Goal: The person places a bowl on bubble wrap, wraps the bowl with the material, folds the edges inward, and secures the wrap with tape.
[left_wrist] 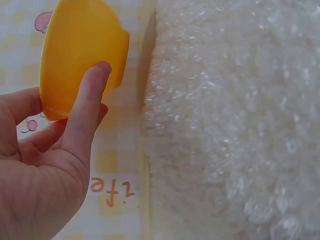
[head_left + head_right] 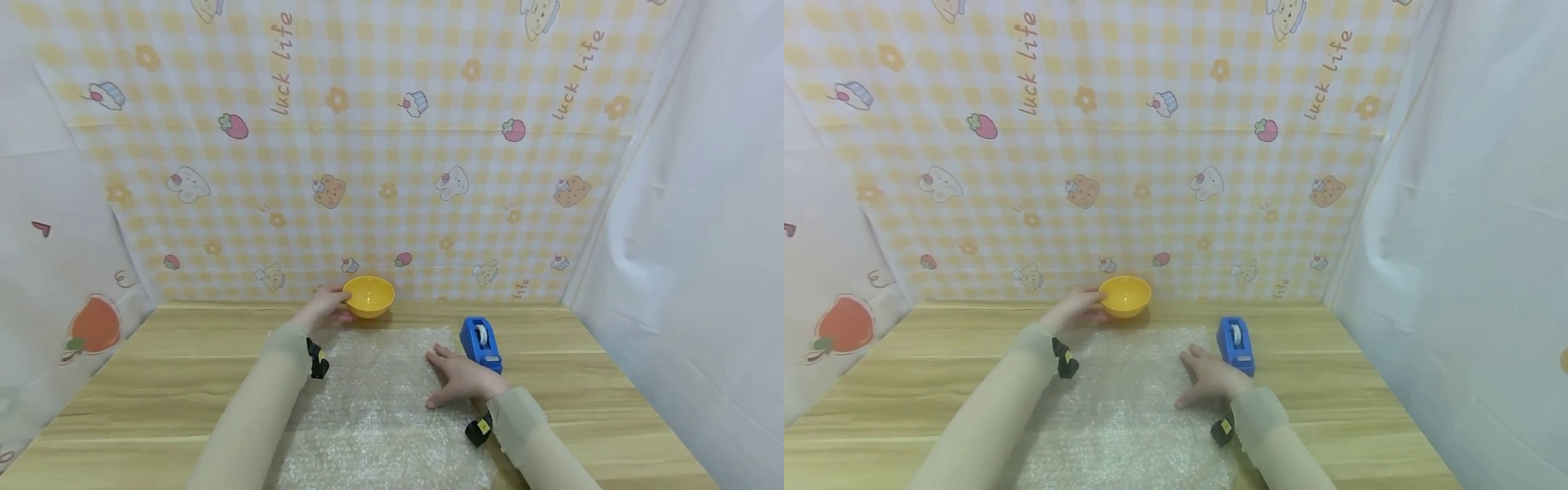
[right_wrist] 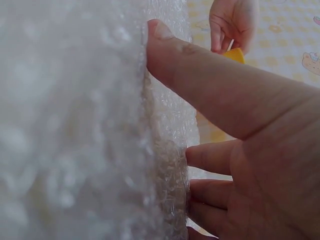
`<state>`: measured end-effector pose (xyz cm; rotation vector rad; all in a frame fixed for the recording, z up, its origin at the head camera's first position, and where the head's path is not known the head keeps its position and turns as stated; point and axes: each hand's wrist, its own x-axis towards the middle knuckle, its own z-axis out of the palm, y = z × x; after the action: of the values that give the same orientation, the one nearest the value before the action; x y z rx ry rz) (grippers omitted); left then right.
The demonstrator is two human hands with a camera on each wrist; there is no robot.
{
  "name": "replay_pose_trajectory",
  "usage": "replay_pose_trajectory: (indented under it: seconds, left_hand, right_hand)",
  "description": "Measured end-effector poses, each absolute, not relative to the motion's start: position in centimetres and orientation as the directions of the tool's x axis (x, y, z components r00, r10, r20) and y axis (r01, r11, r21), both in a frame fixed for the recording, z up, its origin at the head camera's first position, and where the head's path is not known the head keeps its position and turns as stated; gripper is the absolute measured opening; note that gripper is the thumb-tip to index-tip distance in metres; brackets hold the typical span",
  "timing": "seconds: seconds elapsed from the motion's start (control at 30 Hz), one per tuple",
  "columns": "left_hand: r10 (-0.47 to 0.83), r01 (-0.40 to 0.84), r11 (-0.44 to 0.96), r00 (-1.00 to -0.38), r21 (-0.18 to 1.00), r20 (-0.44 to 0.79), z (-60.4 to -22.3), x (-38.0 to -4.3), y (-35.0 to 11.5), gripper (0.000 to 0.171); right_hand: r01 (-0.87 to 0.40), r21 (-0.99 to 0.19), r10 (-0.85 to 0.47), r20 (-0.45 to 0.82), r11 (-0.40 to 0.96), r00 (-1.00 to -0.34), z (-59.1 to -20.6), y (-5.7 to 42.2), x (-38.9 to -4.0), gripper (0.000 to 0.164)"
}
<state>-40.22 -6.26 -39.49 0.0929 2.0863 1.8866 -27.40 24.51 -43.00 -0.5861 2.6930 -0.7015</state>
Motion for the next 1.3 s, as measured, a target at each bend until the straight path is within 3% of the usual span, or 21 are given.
replay_pose_trajectory:
  seconds: [0.7, 1.3]
  left_hand:
    - [0.314, -0.110, 0.123, -0.939, 0.986, -0.144, -37.4, -37.9, -7.2, 0.055]
    - [0.434, -0.046, 0.161, -0.894, 0.986, -0.112, -36.0, -34.5, -8.0, 0.046]
  right_hand:
    - [-0.283, -0.533, -0.442, -0.196, 0.798, -0.875, -42.8, 24.3, -26.9, 0.098]
    - [-0.290, -0.523, -0.439, -0.184, 0.801, -0.880, -43.0, 24.6, -27.3, 0.099]
